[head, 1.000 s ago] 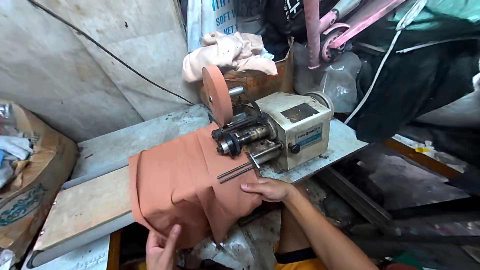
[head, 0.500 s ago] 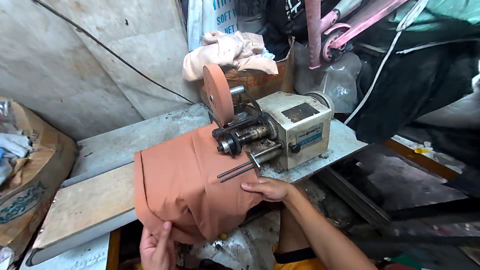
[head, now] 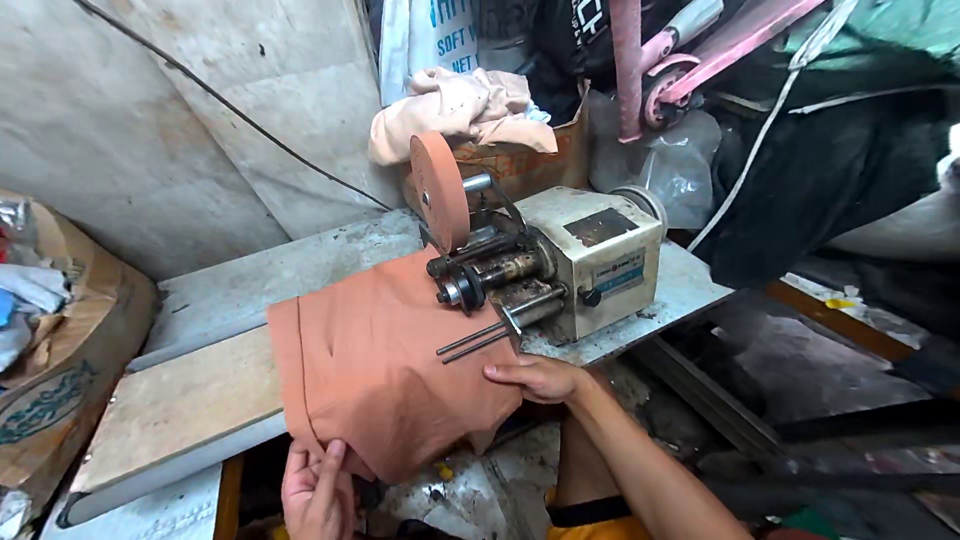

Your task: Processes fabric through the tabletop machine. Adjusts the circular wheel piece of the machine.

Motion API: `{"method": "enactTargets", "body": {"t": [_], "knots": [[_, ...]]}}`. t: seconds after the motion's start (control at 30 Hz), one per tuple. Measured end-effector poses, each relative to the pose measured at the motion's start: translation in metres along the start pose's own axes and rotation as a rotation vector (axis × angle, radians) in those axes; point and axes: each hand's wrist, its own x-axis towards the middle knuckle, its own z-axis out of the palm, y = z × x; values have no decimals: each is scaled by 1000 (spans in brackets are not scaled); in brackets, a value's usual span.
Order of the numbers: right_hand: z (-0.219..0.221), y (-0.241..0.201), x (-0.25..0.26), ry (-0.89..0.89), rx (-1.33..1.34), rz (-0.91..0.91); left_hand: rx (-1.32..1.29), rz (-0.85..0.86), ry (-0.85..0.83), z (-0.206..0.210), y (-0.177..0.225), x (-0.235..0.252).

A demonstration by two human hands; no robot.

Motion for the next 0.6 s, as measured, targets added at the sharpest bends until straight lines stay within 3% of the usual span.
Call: {"method": "enactTargets", "body": {"t": [0.1,0.2,0.33,0.47,0.6], "knots": [[0,-1,0,10,-9,6,178,-36,0,6,-3,-3],[0,0,1,10,-7,5,21,-10,-39,3,-4,-5],[0,0,0,-3,-7,-8,194,-10,-56,4,-3,-4],[-1,0,1,0,-17,0,45,27,-46,2,-1,-4],[-1,0,1,-5,-6,2,203,-19,-38,5,1,-4]]}}
